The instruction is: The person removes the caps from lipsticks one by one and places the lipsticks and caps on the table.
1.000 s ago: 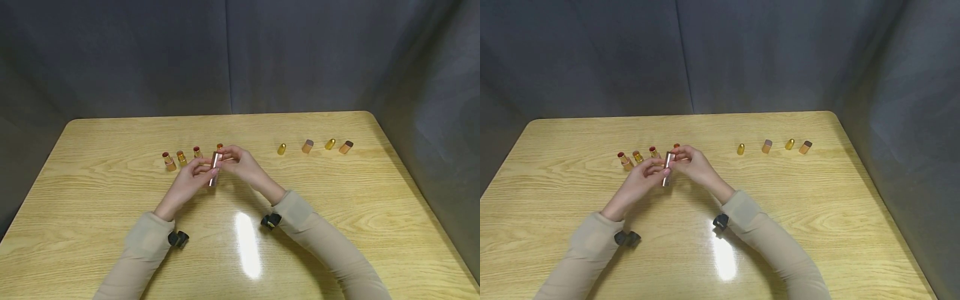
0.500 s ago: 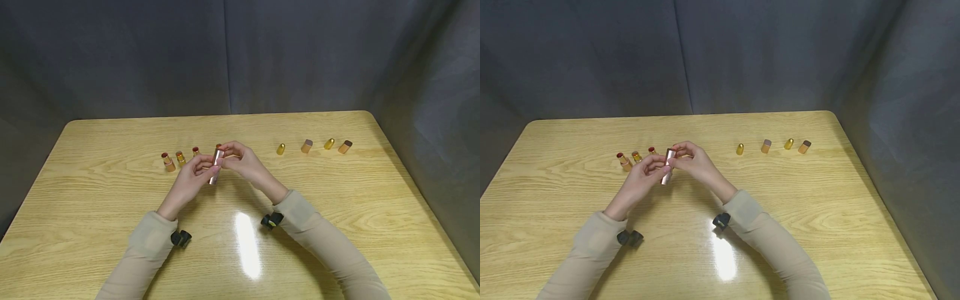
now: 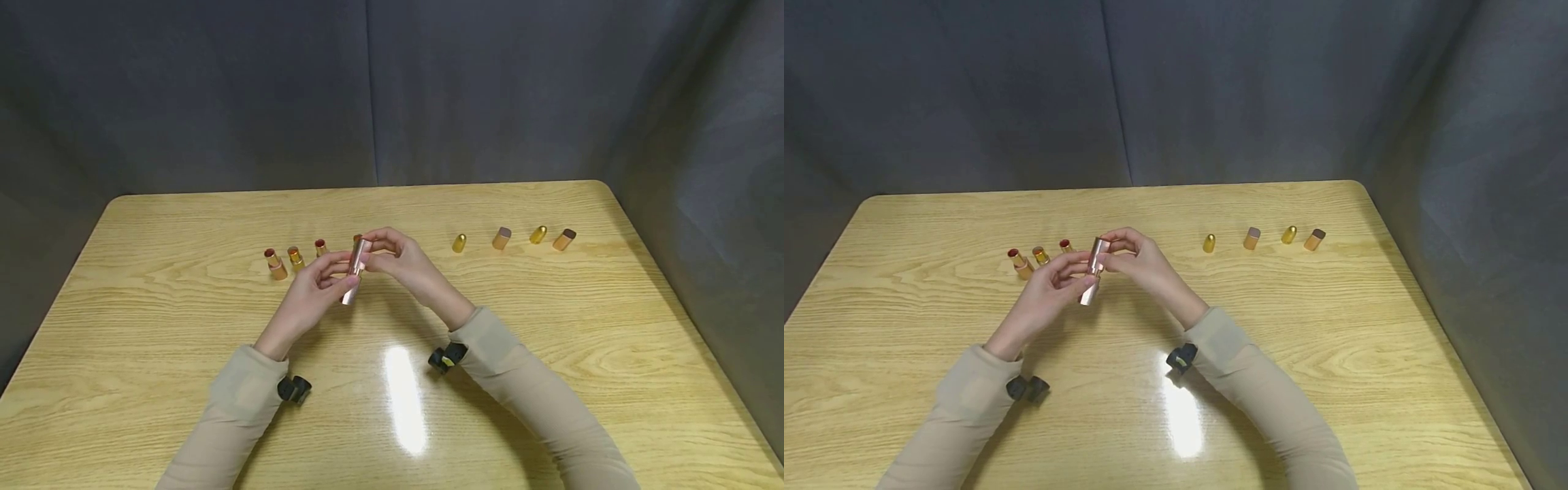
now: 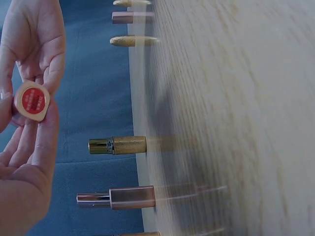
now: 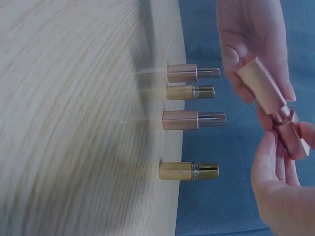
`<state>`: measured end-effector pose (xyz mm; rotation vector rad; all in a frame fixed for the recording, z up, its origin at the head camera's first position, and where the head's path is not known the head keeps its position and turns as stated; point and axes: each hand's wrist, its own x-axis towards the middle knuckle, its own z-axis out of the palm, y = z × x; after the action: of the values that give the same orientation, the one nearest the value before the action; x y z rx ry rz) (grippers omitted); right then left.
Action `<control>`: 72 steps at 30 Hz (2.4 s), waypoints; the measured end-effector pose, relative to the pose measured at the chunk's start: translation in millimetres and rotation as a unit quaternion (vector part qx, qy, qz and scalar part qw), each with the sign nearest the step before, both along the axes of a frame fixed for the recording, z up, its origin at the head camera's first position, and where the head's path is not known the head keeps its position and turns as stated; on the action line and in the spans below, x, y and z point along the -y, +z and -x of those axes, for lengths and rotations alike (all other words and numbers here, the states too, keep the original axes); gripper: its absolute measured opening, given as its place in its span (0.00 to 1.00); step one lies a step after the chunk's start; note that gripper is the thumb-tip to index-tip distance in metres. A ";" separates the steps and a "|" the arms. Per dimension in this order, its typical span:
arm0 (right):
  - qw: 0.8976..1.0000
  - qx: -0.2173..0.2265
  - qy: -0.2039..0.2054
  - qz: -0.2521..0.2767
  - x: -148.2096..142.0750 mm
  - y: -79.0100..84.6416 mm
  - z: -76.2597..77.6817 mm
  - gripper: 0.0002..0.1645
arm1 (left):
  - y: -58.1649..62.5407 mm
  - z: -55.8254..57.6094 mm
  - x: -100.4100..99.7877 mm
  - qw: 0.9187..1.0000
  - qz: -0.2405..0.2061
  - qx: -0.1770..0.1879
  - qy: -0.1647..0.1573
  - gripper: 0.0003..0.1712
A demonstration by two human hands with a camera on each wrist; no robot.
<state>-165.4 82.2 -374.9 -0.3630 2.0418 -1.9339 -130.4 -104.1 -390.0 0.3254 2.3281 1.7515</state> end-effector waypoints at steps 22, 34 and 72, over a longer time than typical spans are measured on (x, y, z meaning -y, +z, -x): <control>0.990 0.055 -0.085 0.094 -18.0 10.4 8.8 0.24 | 2.7 2.8 17.1 0.999 0.025 0.029 0.032 0.29; 0.987 0.047 -0.111 0.110 -40.3 19.3 13.0 0.22 | 11.6 0.1 35.7 0.997 0.029 0.020 0.065 0.30; 0.969 0.033 -0.185 0.162 -110.5 33.0 23.4 0.13 | 15.4 -3.8 95.7 0.979 -0.019 -0.028 0.201 0.19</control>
<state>-188.7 192.7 -341.9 0.0207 1.8514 -2.4744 -126.7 -199.7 -374.6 -0.1054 2.5396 1.9827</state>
